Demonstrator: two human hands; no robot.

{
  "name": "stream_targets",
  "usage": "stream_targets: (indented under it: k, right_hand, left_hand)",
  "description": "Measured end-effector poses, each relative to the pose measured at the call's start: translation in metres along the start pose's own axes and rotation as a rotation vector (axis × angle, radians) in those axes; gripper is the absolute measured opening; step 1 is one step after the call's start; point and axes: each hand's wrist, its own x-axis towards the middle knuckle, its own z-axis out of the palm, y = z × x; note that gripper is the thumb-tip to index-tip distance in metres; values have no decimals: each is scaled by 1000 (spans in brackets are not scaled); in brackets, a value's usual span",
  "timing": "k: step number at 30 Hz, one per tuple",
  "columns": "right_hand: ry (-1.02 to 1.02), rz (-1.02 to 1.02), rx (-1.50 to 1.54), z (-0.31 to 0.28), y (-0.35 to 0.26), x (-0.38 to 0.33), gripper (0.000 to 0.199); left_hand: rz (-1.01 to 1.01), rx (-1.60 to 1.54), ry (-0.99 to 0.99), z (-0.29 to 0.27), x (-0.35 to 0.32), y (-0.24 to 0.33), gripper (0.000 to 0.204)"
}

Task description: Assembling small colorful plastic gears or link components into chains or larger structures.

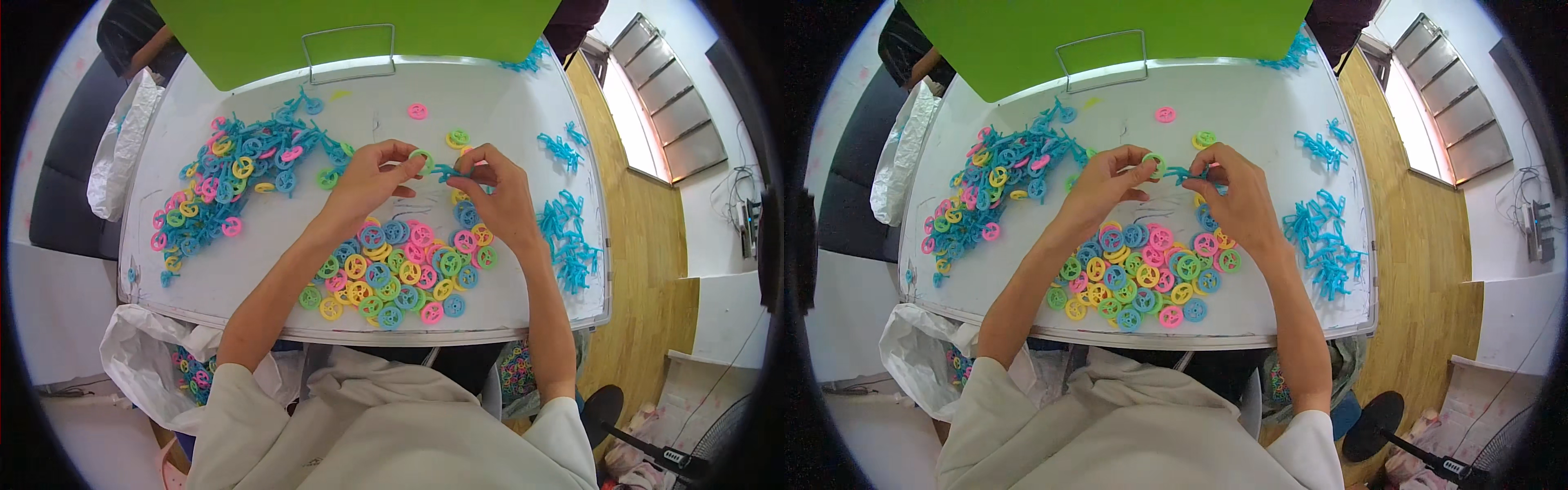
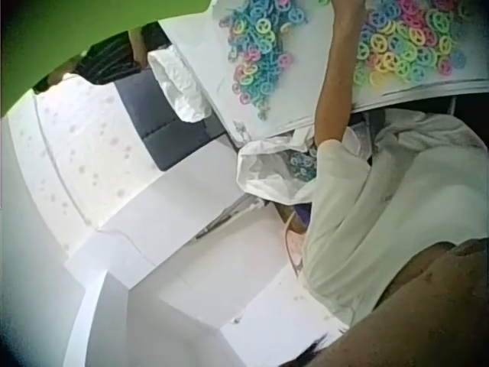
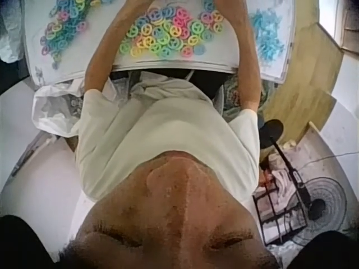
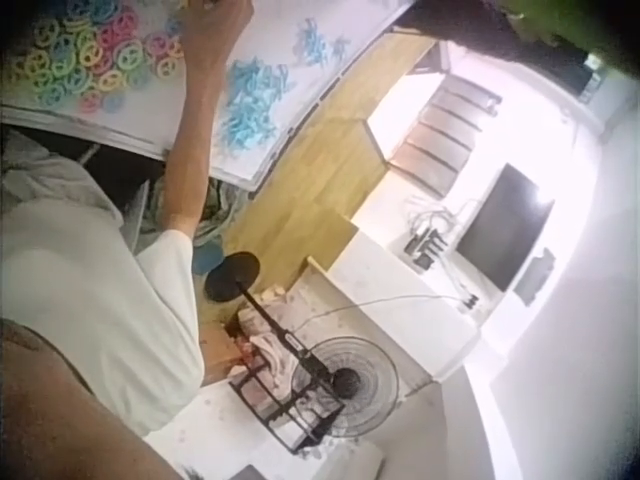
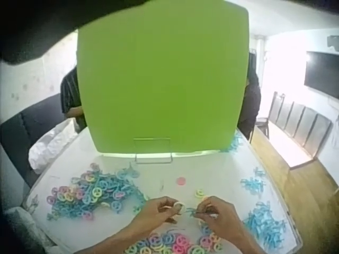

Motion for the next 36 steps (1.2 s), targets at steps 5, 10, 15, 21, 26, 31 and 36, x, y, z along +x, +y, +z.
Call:
stream_targets:
  k: [5, 10, 15, 21, 26, 31, 36]
  right_hand:
    - [42, 32, 106, 2, -20, 0, 28]
    - [-9, -108, -16, 1, -11, -1, 21]
    - [-23, -42, -20, 6, -14, -2, 15]
    - [-3, 8, 105, 11, -7, -4, 16]
    - [38, 213, 192, 14, -2, -3, 16]
    - [46, 199, 146, 18, 0, -4, 15]
    - [31, 224, 162, 17, -5, -4, 14]
  left_hand:
    - [-42, -120, -118, 0, -1, -1, 28]
    - [-64, -99, -120, 0, -5, 7, 26]
    - [-47, -89, -76, 3, -3, -1, 21]
    - [3, -126, 30, 10, 0, -8, 13]
    - [220, -57, 140, 21, -3, -8, 8]
    - [294, 1, 184, 23, -3, -13, 6]
    - [106, -232, 185, 23, -5, -7, 2]
